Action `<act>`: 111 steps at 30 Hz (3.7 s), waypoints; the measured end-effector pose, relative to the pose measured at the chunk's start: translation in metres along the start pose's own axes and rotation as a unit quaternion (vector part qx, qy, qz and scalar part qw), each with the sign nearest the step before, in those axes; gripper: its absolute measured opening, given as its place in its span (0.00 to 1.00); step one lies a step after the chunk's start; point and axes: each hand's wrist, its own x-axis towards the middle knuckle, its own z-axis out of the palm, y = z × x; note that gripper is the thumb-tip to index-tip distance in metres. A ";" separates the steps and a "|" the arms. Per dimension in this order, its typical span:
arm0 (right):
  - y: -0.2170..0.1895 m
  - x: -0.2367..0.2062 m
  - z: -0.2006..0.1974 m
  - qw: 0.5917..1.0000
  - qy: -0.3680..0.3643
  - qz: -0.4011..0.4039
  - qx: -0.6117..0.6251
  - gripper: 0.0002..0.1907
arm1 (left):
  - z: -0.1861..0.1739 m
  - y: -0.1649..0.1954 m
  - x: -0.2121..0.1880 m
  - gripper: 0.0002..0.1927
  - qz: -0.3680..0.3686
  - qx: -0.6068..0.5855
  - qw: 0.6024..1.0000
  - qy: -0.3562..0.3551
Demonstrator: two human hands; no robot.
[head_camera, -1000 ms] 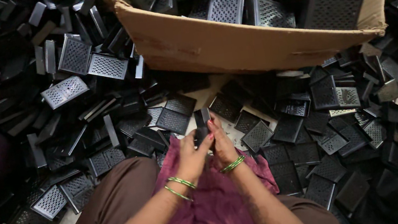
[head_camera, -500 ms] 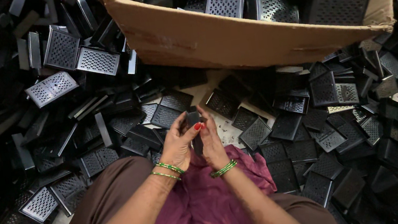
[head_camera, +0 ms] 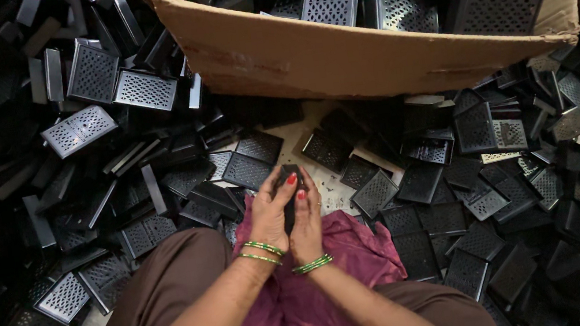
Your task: The person sits on the floor among a large spread of black plastic grater-like parts, picks up individual parts, turns and fits them together in their hands, and places completed pairs into a cardboard box in front of them. Other workers sort similar parts nearby.
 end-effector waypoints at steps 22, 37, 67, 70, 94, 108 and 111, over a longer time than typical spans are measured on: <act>0.001 0.028 -0.027 0.944 -0.160 0.150 0.245 0.33 | 0.020 0.038 -0.013 0.36 0.289 0.356 0.886 -0.075; -0.008 0.032 -0.030 0.974 -0.225 -0.019 -0.022 0.25 | -0.006 0.037 0.006 0.27 0.313 0.595 0.740 0.031; -0.018 0.035 -0.056 0.945 -0.309 -0.041 -0.102 0.36 | 0.005 0.059 -0.013 0.16 0.053 0.189 0.980 -0.027; -0.029 0.042 -0.122 0.914 -0.271 0.024 -0.300 0.37 | 0.004 0.076 -0.028 0.16 0.009 0.193 0.981 -0.021; -0.044 -0.086 -0.335 0.630 -0.071 0.176 -0.753 0.49 | -0.028 0.096 -0.090 0.17 -0.074 0.120 0.989 -0.045; -0.018 0.074 -0.216 0.509 -0.359 -0.073 -0.779 0.28 | -0.038 0.073 -0.045 0.19 -0.050 0.157 0.986 0.019; -0.010 0.105 -0.147 0.802 -0.078 0.163 -0.569 0.42 | -0.042 0.073 -0.040 0.22 -0.066 0.140 0.987 0.035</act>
